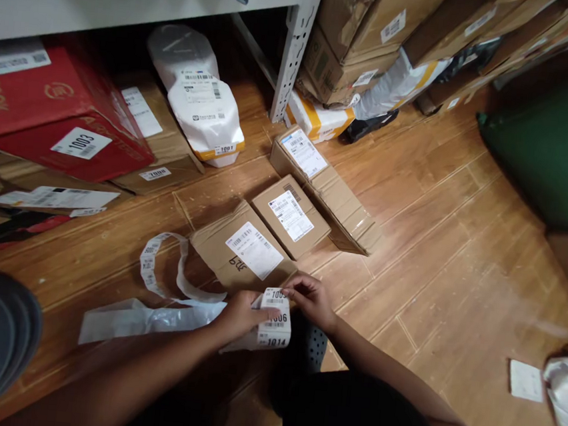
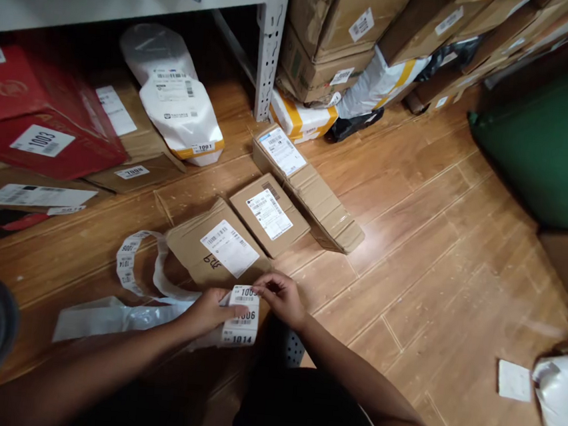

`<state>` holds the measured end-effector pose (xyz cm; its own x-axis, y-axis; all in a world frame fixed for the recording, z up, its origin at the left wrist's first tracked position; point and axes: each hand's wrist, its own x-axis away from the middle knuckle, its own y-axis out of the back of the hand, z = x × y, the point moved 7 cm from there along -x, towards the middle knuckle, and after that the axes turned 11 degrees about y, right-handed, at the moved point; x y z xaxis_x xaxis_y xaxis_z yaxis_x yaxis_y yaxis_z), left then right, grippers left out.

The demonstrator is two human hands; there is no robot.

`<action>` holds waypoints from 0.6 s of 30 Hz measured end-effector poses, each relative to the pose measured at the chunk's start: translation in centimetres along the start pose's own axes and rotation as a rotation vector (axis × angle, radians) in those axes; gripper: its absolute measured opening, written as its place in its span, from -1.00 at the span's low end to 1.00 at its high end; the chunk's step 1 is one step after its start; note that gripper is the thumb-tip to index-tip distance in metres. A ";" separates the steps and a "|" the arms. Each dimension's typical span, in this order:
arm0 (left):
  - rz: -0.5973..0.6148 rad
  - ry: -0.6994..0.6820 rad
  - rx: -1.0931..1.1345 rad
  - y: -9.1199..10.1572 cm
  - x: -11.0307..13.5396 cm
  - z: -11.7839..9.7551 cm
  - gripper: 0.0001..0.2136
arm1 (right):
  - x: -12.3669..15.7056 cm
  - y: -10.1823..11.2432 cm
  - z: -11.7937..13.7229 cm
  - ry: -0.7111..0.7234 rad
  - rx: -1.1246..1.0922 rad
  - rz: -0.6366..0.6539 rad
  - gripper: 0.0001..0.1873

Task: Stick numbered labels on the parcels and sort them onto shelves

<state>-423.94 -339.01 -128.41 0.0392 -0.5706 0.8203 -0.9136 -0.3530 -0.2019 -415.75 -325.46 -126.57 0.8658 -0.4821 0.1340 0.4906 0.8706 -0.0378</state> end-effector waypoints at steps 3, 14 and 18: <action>-0.050 -0.059 -0.454 0.7 0.6 -0.3 -0.68 | 0.0 4.0 -1.9 0.045 0.058 -0.100 -0.84; -0.037 -0.760 -0.998 -1.4 3.9 -1.6 -0.68 | -5.1 14.4 -8.3 0.095 0.504 -0.307 -0.63; -0.023 -0.821 -0.958 -1.3 4.3 -1.7 -0.74 | -4.3 13.6 -8.4 0.089 0.468 -0.546 -0.48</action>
<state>-423.25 -339.72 -123.68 -0.0160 -0.9843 0.1758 -0.8224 0.1129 0.5576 -411.98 -312.42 -135.96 0.5242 -0.8488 -0.0693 0.7788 0.4449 0.4421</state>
